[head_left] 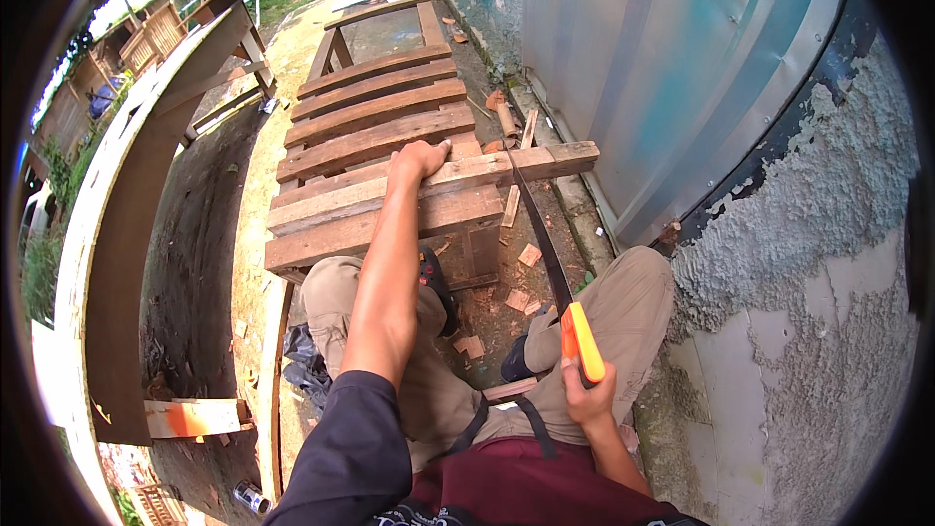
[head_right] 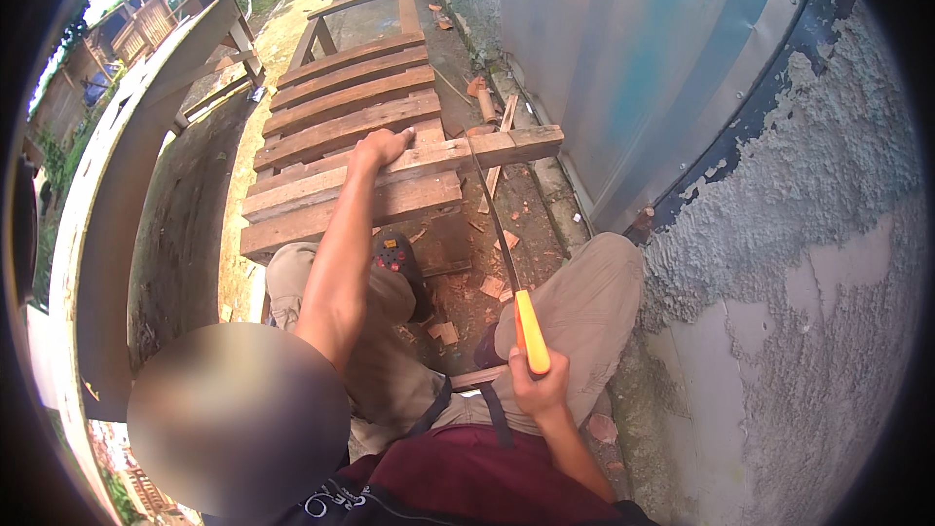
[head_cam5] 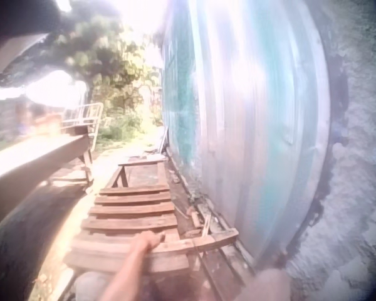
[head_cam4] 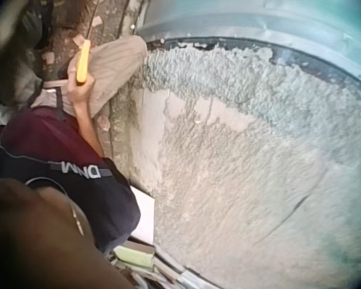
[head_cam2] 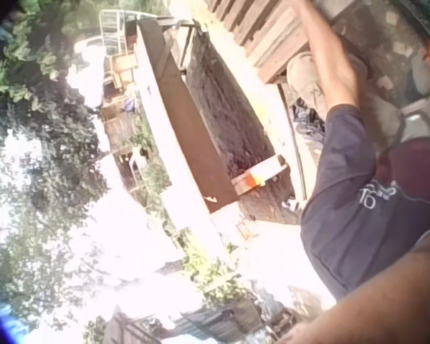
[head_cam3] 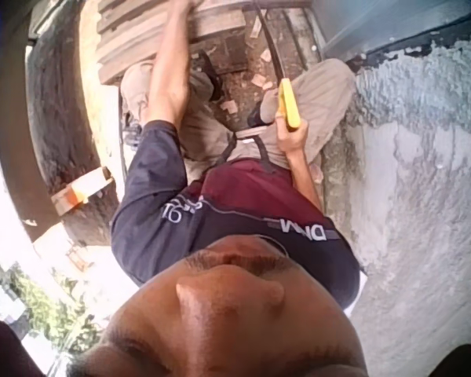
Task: The person uses a hand saw to cut a wooden plank that is part of a pallet structure. The person holds the plank steady with one hand and saws with the other, generating sawdust.
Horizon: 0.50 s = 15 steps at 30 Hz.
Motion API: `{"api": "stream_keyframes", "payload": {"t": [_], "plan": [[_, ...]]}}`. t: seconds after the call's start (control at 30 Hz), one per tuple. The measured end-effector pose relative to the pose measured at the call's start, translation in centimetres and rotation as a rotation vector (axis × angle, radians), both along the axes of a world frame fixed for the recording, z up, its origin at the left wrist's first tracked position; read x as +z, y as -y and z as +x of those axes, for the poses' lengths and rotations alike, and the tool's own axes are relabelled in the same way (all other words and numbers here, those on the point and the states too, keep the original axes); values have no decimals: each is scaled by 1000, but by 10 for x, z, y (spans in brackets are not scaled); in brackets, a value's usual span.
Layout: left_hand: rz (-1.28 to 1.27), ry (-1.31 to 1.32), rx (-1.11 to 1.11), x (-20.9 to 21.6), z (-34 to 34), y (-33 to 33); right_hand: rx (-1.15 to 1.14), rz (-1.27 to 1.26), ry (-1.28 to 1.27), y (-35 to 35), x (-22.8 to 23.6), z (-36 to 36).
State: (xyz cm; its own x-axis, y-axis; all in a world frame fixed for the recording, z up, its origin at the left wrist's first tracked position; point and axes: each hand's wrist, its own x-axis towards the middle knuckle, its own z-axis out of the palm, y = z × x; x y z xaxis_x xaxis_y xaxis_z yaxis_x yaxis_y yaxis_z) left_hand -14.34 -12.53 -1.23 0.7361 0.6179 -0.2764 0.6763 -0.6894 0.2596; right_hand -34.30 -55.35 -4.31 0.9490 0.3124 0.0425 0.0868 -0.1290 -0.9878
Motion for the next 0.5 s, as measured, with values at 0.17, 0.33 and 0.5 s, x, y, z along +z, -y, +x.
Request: {"api": "stream_keyframes", "payload": {"t": [0.17,0.33,0.5], "plan": [[-43,31,42,0,-8,1,-16,-5,89,-108,15,103],[-37,37,24,5,7,11,22,-52,121,-131,20,169],[-21,15,43,-2,-4,-3,40,27,8,-62,-5,72]]}}
